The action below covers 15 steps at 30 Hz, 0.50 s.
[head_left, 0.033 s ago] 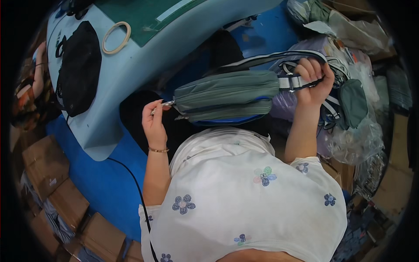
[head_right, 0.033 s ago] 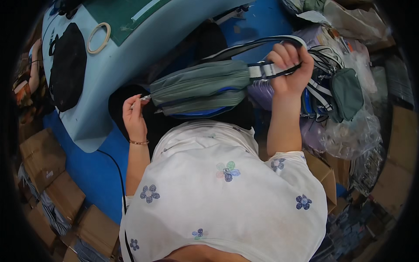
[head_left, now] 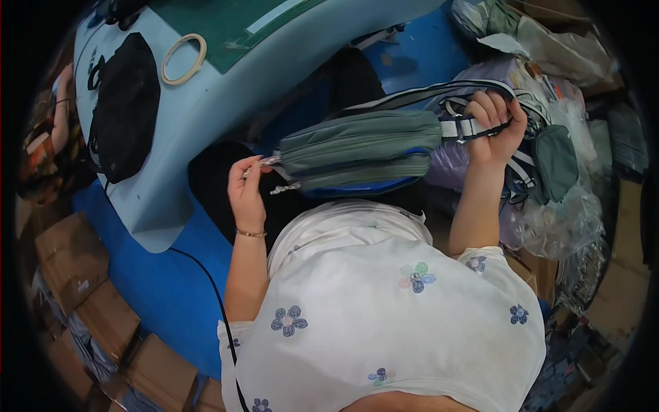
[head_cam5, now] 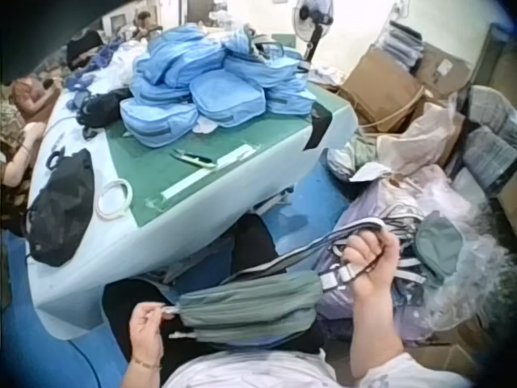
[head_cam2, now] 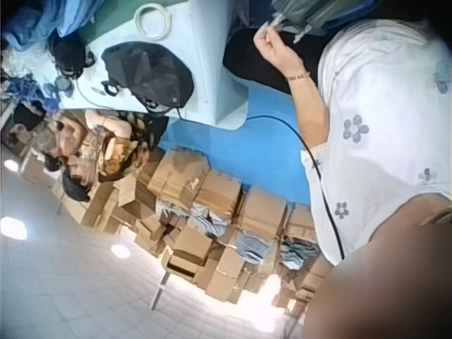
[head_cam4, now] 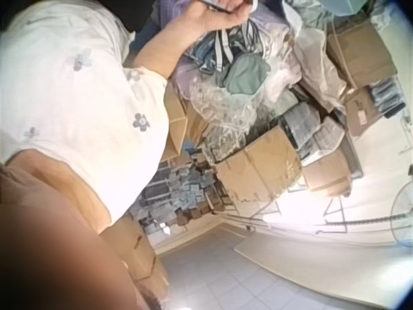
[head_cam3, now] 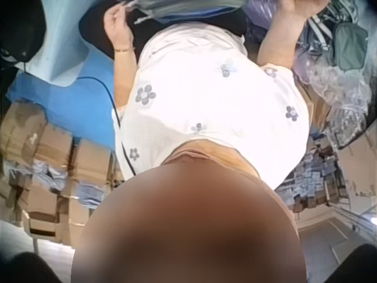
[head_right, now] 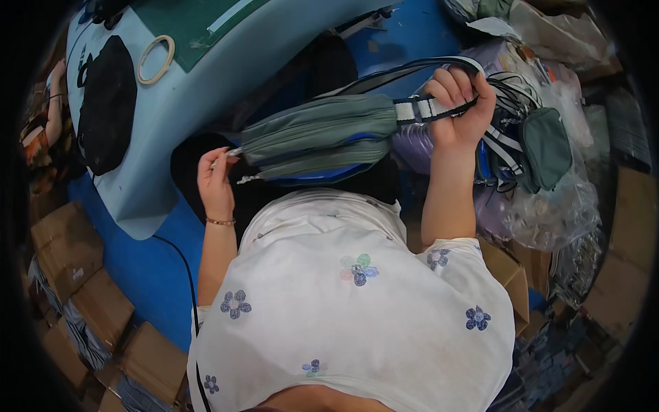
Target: The recorder is assembling a small bag by attaching a strap and trimming excess threads using snips.
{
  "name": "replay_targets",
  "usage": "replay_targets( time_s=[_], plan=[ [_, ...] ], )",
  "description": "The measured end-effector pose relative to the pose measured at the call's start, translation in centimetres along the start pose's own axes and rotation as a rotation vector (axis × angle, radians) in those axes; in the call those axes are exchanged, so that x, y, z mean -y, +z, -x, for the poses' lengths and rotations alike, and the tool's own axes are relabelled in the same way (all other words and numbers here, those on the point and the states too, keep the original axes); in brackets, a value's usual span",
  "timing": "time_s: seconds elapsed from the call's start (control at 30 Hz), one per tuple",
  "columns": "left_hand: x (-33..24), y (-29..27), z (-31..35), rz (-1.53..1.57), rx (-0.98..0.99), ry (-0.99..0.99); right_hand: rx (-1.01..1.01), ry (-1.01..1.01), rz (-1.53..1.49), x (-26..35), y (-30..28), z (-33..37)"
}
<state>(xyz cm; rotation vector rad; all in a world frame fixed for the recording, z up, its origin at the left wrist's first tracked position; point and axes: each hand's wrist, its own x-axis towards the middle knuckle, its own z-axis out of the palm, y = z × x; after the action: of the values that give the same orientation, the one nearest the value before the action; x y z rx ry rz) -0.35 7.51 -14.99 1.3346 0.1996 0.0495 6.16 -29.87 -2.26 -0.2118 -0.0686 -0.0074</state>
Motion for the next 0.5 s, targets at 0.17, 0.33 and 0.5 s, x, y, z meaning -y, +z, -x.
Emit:
replay_targets(
  time_s=[0.17,0.33,0.5],
  plan=[
    [-1.0,2.5,-0.1,0.463,0.194,-0.255,-0.348,-0.101,0.667,3.5,-5.3,-0.9],
    [-4.7,4.5,0.7,0.479,0.405,-0.237,-0.486,-0.18,0.997,4.0,-6.7,-0.4],
    [-3.5,5.3,1.6,0.525,0.491,-0.366,-0.657,-0.269,0.638,8.1,-14.0,-1.0]
  ],
)
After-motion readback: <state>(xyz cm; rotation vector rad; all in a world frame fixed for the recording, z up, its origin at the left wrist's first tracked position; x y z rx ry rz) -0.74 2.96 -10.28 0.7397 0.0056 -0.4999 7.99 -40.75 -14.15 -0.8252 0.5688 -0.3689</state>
